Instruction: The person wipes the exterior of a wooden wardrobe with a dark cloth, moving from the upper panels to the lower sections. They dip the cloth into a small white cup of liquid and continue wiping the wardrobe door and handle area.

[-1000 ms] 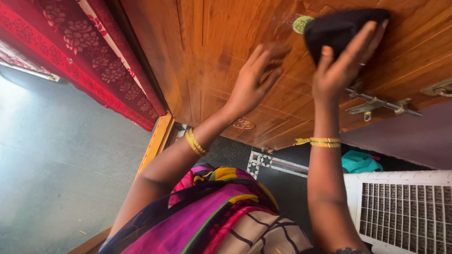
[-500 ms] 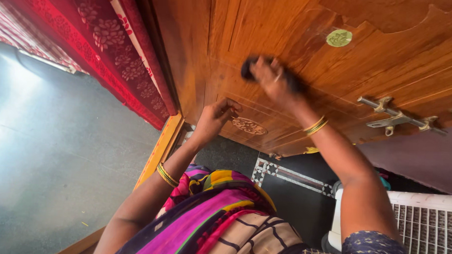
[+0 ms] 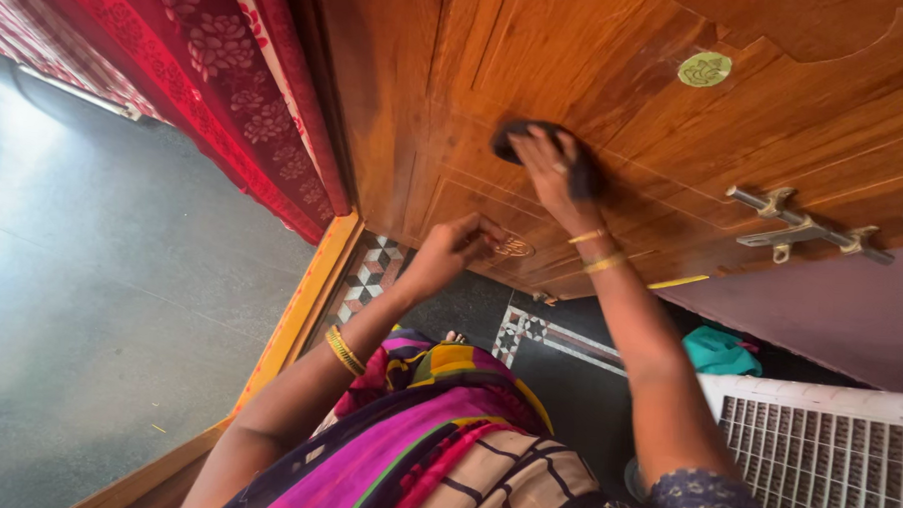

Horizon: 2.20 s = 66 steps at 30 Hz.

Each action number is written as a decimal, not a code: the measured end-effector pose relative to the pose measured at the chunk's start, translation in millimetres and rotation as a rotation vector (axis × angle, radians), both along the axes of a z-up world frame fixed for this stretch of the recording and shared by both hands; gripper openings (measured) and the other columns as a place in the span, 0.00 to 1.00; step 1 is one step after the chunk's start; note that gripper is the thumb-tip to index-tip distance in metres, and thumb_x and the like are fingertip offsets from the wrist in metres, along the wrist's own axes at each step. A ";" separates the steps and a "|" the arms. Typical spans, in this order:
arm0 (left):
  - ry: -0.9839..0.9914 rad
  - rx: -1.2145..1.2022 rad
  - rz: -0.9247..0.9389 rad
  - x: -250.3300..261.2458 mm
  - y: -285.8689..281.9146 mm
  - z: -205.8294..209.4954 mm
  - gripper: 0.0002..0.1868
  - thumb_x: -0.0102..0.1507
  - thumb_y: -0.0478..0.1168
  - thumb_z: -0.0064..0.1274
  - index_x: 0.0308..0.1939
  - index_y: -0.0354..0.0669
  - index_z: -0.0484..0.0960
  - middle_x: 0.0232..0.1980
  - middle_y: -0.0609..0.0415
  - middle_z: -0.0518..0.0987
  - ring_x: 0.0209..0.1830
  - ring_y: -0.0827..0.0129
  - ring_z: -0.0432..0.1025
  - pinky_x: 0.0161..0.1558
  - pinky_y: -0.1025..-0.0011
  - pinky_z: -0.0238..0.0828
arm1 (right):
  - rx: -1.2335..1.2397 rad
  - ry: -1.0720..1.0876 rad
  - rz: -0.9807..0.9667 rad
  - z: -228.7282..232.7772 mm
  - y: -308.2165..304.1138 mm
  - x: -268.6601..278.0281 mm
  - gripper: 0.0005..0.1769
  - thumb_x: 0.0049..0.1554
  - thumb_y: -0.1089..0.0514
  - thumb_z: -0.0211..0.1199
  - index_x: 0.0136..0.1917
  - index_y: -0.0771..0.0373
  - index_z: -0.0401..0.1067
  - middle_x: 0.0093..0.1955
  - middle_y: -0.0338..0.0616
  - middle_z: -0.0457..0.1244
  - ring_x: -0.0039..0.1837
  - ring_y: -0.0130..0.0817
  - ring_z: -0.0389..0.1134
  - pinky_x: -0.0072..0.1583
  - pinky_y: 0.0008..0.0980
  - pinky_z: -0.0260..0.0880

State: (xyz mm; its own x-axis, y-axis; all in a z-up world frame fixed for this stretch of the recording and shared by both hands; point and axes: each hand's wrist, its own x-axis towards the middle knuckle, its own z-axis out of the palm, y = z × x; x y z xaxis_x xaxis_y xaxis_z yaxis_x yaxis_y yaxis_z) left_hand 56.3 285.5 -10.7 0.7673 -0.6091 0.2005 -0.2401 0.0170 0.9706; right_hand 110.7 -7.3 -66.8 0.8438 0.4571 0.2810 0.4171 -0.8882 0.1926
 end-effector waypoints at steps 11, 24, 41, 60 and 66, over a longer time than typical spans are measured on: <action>0.228 0.000 0.117 8.2 12.0 -16.1 0.08 0.68 0.30 0.47 0.48 0.36 0.80 0.42 0.54 0.83 0.42 0.73 0.78 0.47 0.73 0.76 | 0.856 -0.714 -1.036 -56.9 -65.1 -47.3 0.48 0.73 0.42 0.43 0.82 0.81 0.25 0.85 0.70 0.20 0.88 0.58 0.22 0.85 0.50 0.21; 0.139 0.089 -0.002 3.1 -9.5 9.3 0.08 0.68 0.31 0.47 0.49 0.36 0.81 0.40 0.53 0.84 0.41 0.74 0.78 0.46 0.73 0.76 | 0.482 -0.571 -0.323 -29.6 36.5 -7.2 0.24 0.63 0.66 0.64 0.72 0.60 0.68 0.72 0.46 0.57 0.79 0.48 0.52 0.81 0.52 0.51; 0.091 0.039 0.042 2.8 2.4 1.9 0.09 0.69 0.33 0.47 0.49 0.36 0.82 0.43 0.53 0.84 0.43 0.73 0.78 0.48 0.72 0.76 | 0.426 -0.443 -0.351 -8.6 186.7 62.3 0.31 0.56 0.56 0.62 0.71 0.67 0.64 0.72 0.60 0.53 0.70 0.60 0.53 0.69 0.59 0.55; 0.255 0.033 0.057 6.3 18.4 -3.7 0.08 0.70 0.35 0.47 0.49 0.36 0.81 0.43 0.54 0.84 0.42 0.73 0.79 0.48 0.73 0.77 | 1.471 -0.738 -0.631 -63.9 9.0 32.3 0.11 0.69 0.62 0.48 0.62 0.70 0.54 0.58 0.57 0.52 0.57 0.49 0.60 0.59 0.43 0.68; 0.162 0.062 -0.001 7.0 12.7 1.0 0.09 0.69 0.34 0.46 0.48 0.36 0.81 0.43 0.54 0.84 0.43 0.74 0.79 0.49 0.73 0.77 | 0.473 -0.447 -0.214 -16.6 176.8 74.8 0.29 0.58 0.59 0.59 0.72 0.61 0.61 0.70 0.53 0.58 0.70 0.56 0.60 0.70 0.52 0.61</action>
State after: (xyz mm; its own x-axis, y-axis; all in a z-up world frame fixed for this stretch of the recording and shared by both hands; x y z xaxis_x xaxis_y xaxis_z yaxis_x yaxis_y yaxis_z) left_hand 63.2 298.1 -9.7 0.7861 -0.6171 0.0364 -0.0804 -0.0437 0.9958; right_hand 185.5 169.5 -83.5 0.6581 0.0354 0.7521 0.1936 -0.9733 -0.1236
